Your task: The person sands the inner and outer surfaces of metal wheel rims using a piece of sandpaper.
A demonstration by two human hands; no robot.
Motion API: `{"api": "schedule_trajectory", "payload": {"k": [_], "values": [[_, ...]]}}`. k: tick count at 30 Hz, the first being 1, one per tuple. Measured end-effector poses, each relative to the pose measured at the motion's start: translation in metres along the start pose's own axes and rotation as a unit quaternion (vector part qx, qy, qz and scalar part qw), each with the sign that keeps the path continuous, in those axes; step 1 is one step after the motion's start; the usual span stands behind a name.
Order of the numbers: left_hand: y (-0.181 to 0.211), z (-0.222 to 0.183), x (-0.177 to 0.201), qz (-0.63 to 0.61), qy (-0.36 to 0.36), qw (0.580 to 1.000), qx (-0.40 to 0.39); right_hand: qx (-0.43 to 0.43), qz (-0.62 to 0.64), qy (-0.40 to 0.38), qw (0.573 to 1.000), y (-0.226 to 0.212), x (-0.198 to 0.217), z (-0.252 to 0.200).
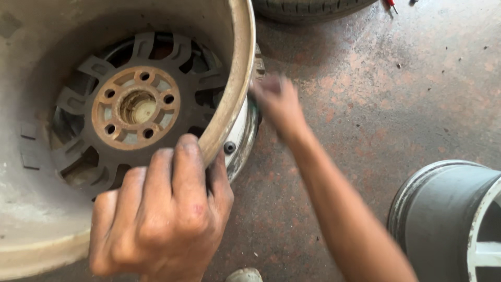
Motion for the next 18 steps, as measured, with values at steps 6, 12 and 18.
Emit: {"api": "schedule_trajectory", "payload": {"k": [6,12,18], "values": [[-0.005,0.013,0.017,0.020,0.086,0.994,0.065,0.061,0.096,0.026,0.993,0.036,0.002,-0.066],[-0.006,0.004,0.016,0.014,0.086,0.995,0.052,-0.117,0.217,-0.031,0.969,0.111,-0.028,-0.210],[-0.011,-0.003,0.007,0.000,0.073,0.997,0.036,0.008,0.009,0.158,0.987,0.047,0.108,-0.163]]}}
Point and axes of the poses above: each hand's wrist, its own z-axis towards the middle knuckle, its own x-axis out of the back of the hand, y = z × x, the point moved 8 cm from there along z, towards the middle knuckle, and after that the axes turned 13 degrees about z, right-handed, at the moved point
